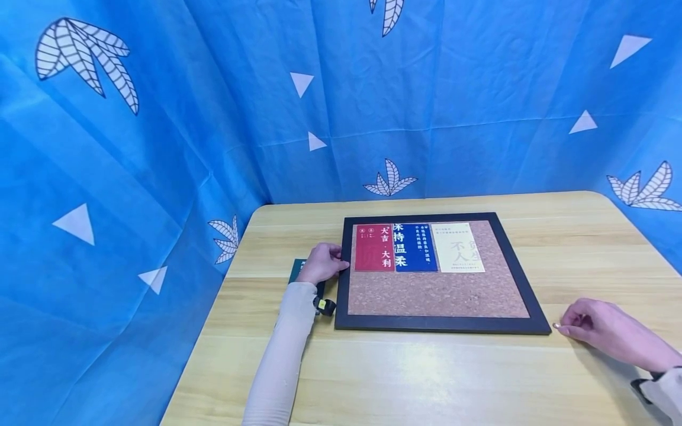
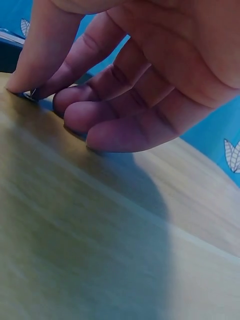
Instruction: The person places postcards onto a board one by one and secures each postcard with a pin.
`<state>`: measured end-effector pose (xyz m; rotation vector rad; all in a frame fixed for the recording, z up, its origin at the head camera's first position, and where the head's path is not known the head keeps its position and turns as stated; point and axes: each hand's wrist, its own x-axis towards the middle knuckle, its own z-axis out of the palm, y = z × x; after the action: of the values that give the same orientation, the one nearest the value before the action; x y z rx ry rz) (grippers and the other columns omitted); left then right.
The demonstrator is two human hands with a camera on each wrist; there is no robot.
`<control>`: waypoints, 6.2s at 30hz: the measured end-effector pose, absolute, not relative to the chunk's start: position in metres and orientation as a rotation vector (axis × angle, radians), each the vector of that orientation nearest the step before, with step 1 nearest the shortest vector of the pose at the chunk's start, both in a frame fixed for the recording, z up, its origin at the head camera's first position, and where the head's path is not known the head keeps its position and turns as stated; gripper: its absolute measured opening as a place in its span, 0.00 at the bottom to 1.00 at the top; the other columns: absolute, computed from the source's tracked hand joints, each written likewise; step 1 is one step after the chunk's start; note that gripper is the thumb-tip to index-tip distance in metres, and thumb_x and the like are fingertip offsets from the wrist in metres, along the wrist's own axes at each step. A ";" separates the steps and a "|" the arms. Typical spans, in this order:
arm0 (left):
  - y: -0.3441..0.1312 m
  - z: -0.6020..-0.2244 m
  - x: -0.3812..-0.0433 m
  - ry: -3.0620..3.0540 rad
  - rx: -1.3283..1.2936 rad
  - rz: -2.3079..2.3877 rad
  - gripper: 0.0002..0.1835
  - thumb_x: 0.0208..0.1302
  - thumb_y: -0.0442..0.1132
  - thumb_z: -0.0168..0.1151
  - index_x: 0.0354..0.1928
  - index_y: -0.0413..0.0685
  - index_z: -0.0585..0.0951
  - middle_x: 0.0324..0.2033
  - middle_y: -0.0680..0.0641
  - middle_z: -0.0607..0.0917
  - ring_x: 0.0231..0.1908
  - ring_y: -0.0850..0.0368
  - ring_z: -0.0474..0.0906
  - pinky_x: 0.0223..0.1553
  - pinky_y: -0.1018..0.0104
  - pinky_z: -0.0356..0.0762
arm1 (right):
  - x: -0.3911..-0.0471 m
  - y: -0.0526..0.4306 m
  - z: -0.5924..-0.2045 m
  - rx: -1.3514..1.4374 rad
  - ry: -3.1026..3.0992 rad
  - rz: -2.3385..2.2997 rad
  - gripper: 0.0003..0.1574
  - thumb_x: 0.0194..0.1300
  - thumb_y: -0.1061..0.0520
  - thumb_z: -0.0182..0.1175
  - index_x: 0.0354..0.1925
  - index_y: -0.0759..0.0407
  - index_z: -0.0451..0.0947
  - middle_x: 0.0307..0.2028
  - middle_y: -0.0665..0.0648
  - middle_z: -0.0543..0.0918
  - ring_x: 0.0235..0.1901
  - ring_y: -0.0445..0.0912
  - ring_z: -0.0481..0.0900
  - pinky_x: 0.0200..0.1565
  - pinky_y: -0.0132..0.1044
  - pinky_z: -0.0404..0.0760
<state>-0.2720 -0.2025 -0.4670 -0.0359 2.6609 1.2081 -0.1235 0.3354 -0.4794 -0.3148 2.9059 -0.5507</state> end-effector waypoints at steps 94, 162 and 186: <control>-0.204 -0.467 -0.274 2.648 -0.035 1.190 0.26 0.66 0.38 0.71 0.65 0.41 0.80 0.49 0.43 0.85 0.36 0.56 0.85 0.38 0.65 0.84 | -0.264 0.218 -0.439 -0.771 2.914 -0.774 0.07 0.66 0.64 0.67 0.42 0.64 0.89 0.39 0.58 0.90 0.37 0.45 0.82 0.40 0.38 0.80; -0.201 -0.467 -0.272 2.636 -0.054 1.224 0.24 0.67 0.37 0.70 0.63 0.40 0.81 0.48 0.42 0.86 0.38 0.55 0.86 0.42 0.62 0.88 | -0.326 0.232 -0.435 -0.346 2.962 -0.885 0.16 0.71 0.63 0.55 0.50 0.75 0.79 0.42 0.71 0.85 0.39 0.57 0.82 0.38 0.39 0.77; -0.203 -0.466 -0.273 2.633 -0.048 1.205 0.26 0.66 0.37 0.71 0.65 0.39 0.80 0.50 0.42 0.85 0.38 0.55 0.86 0.40 0.64 0.87 | -0.330 0.232 -0.446 -0.473 3.028 -0.774 0.16 0.68 0.68 0.53 0.45 0.72 0.86 0.44 0.73 0.88 0.43 0.62 0.85 0.46 0.56 0.82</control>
<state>-0.2730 -0.2032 -0.4662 -0.0484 2.6327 1.2048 -0.3305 0.2322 -0.4456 -0.4731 3.0280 -0.7736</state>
